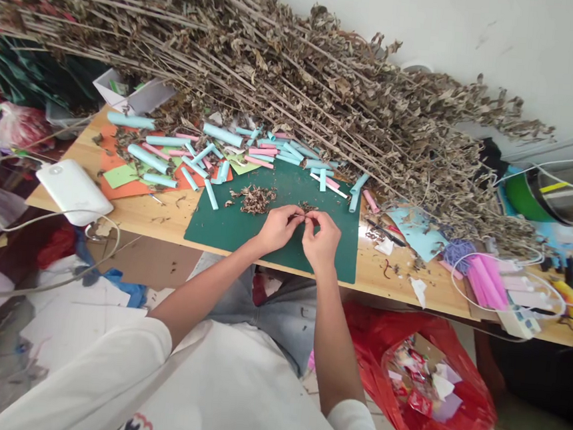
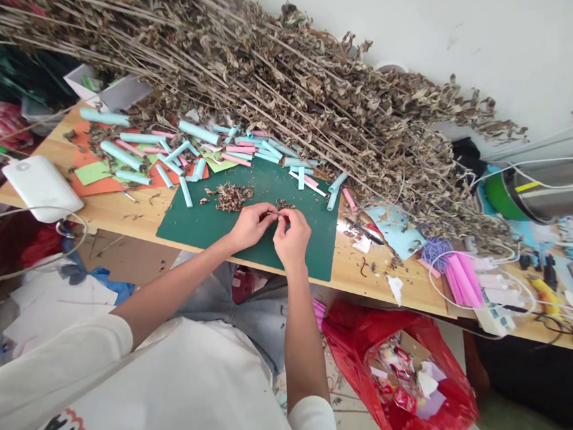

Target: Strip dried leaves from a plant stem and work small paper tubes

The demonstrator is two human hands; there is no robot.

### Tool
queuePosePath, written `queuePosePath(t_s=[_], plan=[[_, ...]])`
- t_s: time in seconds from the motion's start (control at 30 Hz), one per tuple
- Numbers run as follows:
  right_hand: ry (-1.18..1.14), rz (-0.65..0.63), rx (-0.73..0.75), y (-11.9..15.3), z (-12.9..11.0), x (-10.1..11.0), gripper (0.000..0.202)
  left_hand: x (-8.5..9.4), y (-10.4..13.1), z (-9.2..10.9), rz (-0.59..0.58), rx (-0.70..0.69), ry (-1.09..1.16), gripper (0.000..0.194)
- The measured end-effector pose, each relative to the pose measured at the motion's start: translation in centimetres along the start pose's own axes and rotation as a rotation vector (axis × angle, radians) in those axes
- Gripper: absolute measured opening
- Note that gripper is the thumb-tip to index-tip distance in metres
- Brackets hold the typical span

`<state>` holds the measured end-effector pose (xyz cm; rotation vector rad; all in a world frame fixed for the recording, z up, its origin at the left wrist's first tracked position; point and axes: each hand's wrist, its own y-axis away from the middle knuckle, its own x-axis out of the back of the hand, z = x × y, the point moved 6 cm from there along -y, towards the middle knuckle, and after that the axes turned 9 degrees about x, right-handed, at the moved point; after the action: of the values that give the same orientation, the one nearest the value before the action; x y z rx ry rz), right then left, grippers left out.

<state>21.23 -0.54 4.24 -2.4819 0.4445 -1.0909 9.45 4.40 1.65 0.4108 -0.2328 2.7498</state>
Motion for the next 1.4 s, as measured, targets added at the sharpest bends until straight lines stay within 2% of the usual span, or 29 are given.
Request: queuePosePath(t_s=[0.13, 0.2, 0.43, 0.6, 0.73, 0.97, 1.1, 1.2, 1.33, 1.4], plan=[[-0.188, 0.124, -0.206, 0.4, 2.0, -0.4, 0.016, 0.1, -0.1, -0.6, -0.005, 0.066, 0.077, 0.015], [-0.174, 0.157, -0.250, 0.3, 2.8, -0.2, 0.017, 0.1, -0.1, -1.0, 0.009, 0.100, 0.126, 0.016], [0.042, 0.093, -0.065, -0.3, 2.2, 0.5, 0.025, 0.4, -0.1, -1.3, 0.105, 0.073, 0.130, 0.016], [0.076, 0.117, -0.051, 0.0, 1.1, 1.0, 0.025, 0.3, -0.1, -1.2, 0.090, 0.065, 0.163, 0.014], [0.034, 0.077, 0.000, -0.1, 0.4, 0.8, 0.024, 0.1, -0.1, -1.4, 0.072, 0.086, 0.237, 0.012], [0.189, 0.062, 0.023, 0.0, 1.4, 0.3, 0.020, 0.2, 0.0, -1.2, 0.069, 0.085, 0.248, 0.008], [0.220, 0.092, 0.031, 0.2, 1.0, 0.7, 0.028, 0.2, 0.0, -1.2, 0.079, 0.087, 0.199, 0.010], [0.155, 0.110, 0.024, 0.2, 0.3, 1.1, 0.029, 0.2, 0.0, -1.1, 0.088, 0.068, 0.194, 0.013], [-0.099, 0.030, -0.019, 0.2, -0.2, 0.6, 0.027, 0.3, 0.0, -0.8, 0.078, 0.051, 0.188, 0.018], [-0.164, 0.030, -0.041, 0.3, -0.1, 0.5, 0.025, 0.3, 0.1, -0.6, 0.068, 0.047, 0.185, 0.021]])
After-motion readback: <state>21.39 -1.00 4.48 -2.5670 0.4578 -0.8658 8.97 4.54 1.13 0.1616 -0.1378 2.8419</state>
